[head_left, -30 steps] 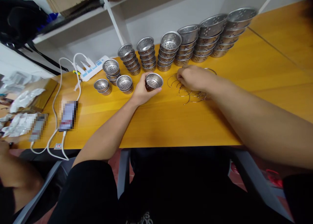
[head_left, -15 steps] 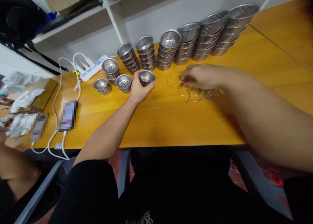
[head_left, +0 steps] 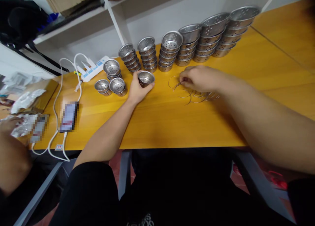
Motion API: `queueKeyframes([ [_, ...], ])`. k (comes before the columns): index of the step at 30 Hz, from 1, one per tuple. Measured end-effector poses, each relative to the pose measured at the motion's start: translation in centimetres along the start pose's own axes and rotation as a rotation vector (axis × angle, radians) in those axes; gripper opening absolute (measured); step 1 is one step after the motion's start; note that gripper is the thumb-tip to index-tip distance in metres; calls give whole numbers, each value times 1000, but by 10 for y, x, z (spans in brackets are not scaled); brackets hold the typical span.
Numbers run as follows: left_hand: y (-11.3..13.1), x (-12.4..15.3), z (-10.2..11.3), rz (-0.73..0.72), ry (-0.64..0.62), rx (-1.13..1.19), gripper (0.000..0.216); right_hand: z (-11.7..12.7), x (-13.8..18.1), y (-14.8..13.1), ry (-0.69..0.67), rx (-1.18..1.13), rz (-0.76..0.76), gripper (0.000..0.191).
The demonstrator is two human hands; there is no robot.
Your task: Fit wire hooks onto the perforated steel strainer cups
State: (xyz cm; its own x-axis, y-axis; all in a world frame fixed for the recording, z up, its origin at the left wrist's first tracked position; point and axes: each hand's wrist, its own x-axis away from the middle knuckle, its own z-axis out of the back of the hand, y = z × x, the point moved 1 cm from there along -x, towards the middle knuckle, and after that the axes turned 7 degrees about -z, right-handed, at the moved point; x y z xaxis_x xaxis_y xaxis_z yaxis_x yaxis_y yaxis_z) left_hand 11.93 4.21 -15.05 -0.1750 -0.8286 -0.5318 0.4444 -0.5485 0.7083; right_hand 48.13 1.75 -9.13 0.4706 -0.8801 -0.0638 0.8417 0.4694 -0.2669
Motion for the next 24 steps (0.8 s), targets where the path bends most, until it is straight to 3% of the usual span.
queueKeyframes([
  [5,-17,1,-16,-186,-116,118,106,14,2,-5,37,-20,3,13],
  [11,-33,-4,-21,-327,-165,167,110,18,4,-6,169,-157,31,8],
  [24,-70,-14,-33,-305,-156,317,116,-6,12,-38,269,-533,-63,21],
])
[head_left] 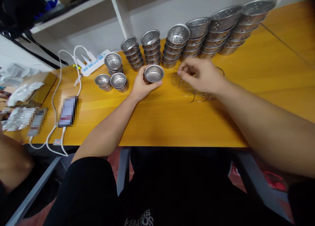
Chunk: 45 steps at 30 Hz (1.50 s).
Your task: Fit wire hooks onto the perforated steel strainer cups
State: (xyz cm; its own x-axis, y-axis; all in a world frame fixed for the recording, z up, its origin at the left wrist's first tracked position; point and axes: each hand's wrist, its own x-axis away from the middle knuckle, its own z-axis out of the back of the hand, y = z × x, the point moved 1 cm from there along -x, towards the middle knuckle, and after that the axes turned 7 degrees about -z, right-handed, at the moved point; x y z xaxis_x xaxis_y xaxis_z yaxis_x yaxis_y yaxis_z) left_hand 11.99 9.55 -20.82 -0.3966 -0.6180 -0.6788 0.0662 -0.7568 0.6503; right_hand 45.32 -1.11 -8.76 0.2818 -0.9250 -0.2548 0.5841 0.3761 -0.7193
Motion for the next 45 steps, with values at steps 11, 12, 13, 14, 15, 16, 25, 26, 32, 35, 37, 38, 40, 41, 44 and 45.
queueKeyframes([
  [11,24,-4,-2,122,53,-16,115,-9,-8,-54,-30,-218,-21,39],
  [12,30,-5,-3,147,51,-26,114,-8,-14,-62,-35,-206,-21,38],
  [13,35,-6,-3,163,48,-32,114,-8,-20,-69,-35,-203,-12,37],
  [14,40,-6,-4,174,46,-35,115,-7,-27,-74,-24,-211,-2,36],
  [15,44,-6,-5,179,49,-38,116,-8,-35,-79,-14,-221,5,35],
  [16,47,-6,-5,183,58,-42,118,-10,-42,-82,-1,-233,6,32],
  [25,42,-3,0,150,79,-128,109,-32,-65,-73,-24,-101,-31,12],
  [26,39,-3,1,140,63,-132,110,-32,-64,-71,-18,-85,-29,14],
  [32,32,-2,3,142,85,-143,107,-33,-64,-63,-14,-36,-37,26],
  [35,42,-6,3,120,59,-113,112,-38,-67,-57,-7,4,-20,34],
  [37,52,-9,4,116,40,-101,114,-41,-68,-54,2,-11,-19,30],
  [38,57,-10,4,123,39,-101,113,-42,-68,-54,7,-26,-18,26],
  [40,66,-13,5,133,62,-106,112,-43,-67,-56,12,-49,-11,23],
  [41,68,-14,4,134,77,-109,111,-43,-65,-57,9,-51,-7,22],
  [44,68,-14,2,129,90,-126,110,-43,-62,-61,0,-30,-13,19],
  [45,66,-13,1,125,81,-136,110,-43,-62,-62,1,-25,-19,18],
])
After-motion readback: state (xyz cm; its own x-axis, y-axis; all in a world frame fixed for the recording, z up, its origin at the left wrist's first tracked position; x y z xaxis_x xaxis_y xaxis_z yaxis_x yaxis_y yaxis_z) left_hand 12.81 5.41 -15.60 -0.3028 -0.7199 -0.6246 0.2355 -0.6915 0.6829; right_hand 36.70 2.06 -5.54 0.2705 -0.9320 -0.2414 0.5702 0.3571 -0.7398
